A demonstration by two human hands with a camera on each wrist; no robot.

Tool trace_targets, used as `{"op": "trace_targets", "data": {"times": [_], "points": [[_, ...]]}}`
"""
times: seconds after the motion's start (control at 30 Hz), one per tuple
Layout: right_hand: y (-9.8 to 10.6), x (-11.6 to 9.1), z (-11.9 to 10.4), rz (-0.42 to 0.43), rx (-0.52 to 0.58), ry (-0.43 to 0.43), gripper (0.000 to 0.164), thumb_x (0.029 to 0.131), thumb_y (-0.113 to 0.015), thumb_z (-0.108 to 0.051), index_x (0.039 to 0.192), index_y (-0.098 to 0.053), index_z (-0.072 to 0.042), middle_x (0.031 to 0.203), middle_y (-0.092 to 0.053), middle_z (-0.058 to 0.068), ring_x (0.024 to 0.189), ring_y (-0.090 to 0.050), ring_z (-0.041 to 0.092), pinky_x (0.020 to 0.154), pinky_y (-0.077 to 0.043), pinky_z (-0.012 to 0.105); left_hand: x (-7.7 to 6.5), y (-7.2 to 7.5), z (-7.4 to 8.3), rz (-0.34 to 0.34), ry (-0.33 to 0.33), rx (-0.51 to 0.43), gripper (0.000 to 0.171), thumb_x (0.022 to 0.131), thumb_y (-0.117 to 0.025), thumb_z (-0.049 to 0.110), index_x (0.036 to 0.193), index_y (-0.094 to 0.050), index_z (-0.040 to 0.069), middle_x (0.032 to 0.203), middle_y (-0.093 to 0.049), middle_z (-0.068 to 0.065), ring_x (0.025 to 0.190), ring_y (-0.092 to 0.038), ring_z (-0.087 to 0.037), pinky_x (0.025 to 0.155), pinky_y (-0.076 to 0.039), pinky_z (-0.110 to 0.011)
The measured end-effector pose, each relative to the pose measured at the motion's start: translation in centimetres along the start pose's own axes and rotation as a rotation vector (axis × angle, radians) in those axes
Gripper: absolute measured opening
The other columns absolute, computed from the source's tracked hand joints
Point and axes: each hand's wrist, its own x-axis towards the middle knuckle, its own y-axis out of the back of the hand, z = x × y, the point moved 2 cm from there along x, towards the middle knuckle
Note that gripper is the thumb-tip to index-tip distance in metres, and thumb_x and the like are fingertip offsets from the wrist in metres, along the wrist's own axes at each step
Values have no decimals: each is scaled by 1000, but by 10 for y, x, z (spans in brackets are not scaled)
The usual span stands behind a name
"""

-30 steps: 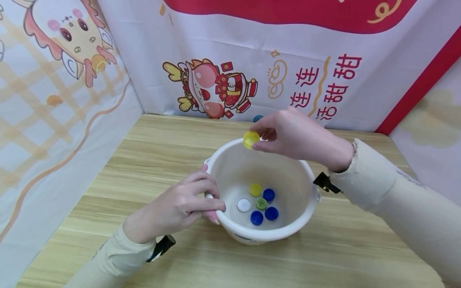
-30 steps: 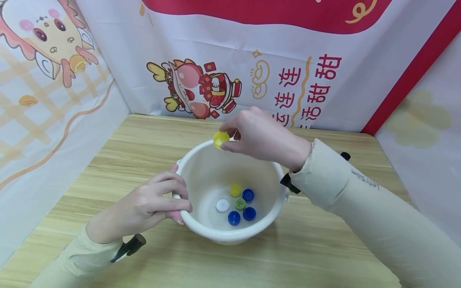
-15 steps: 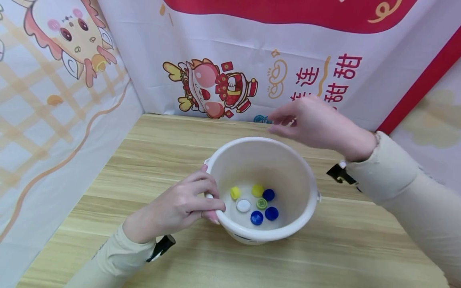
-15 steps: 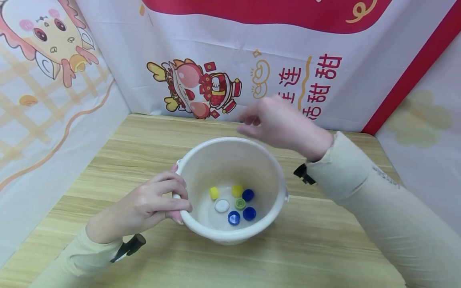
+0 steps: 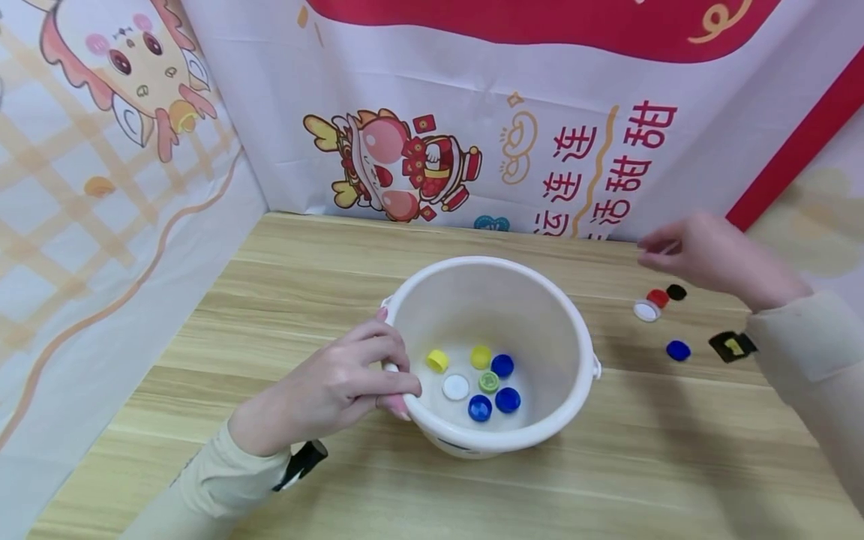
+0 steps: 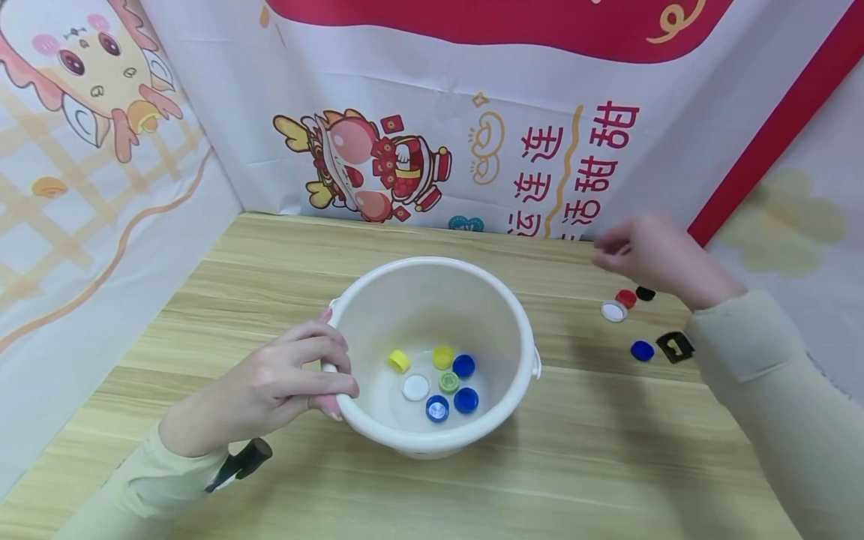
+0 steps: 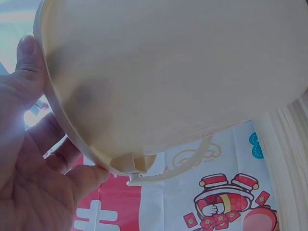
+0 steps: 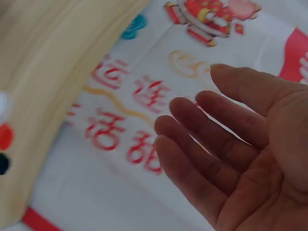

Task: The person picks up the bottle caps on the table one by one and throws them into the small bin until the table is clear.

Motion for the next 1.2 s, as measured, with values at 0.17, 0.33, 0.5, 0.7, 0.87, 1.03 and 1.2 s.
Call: {"op": "trace_targets", "data": {"times": [0.17, 0.33, 0.5, 0.7, 0.87, 1.03, 1.2], "points": [[-31, -8, 52, -48, -42, 21, 47, 88, -78, -33, 115, -69, 4, 96, -72, 15, 82, -68, 28, 71, -58, 48, 0, 0, 0, 1, -2, -2, 27, 92, -63, 40, 99, -78, 19, 97, -64, 3, 104, -54, -18, 109, -31, -60], [-65, -19, 93, -77, -91, 36, 53, 83, -81, -38, 115, -69, 2, 96, -70, 16, 84, -65, 30, 73, -55, 50, 1, 0, 1, 5, -7, -1, 26, 92, -63, 38, 99, -78, 18, 97, -64, 3, 103, -54, -18, 110, -31, -59], [-93, -32, 123, -139, -97, -10, 65, 82, -80, -44, 124, -64, 3, 101, -67, 19, 88, -64, 32, 74, -54, 54, 1, 0, 0, 4, -5, -2, 26, 92, -63, 38, 99, -78, 18, 97, -65, 3, 104, -54, -18, 110, -31, -58], [-112, -38, 139, -128, -32, -35, 56, 83, -80, -36, 117, -66, 6, 93, -66, 13, 83, -61, 28, 71, -53, 50, 0, -1, 0, 9, -26, 0, 30, 93, -60, 42, 98, -78, 18, 97, -65, 2, 103, -55, -19, 109, -31, -60], [-122, -38, 144, -82, -17, -52, 44, 86, -78, -27, 110, -68, 9, 90, -68, 16, 82, -62, 30, 70, -53, 51, -1, -1, -1, 5, -22, 4, 29, 93, -61, 42, 98, -78, 18, 97, -65, 2, 103, -55, -19, 109, -31, -60], [-126, -42, 147, -34, 0, -72, 43, 86, -78, -25, 109, -69, 10, 97, -69, 25, 90, -64, 42, 76, -52, 59, 0, -1, -1, -4, -14, -6, 28, 92, -62, 41, 99, -78, 19, 97, -65, 3, 104, -54, -18, 109, -31, -60], [-128, -42, 145, -8, -11, -61, 41, 87, -78, -24, 107, -69, 11, 99, -68, 29, 93, -62, 47, 79, -49, 62, 0, -2, -1, 1, -20, -5, 30, 93, -61, 41, 99, -78, 18, 97, -65, 2, 103, -55, -18, 109, -32, -60]]}}
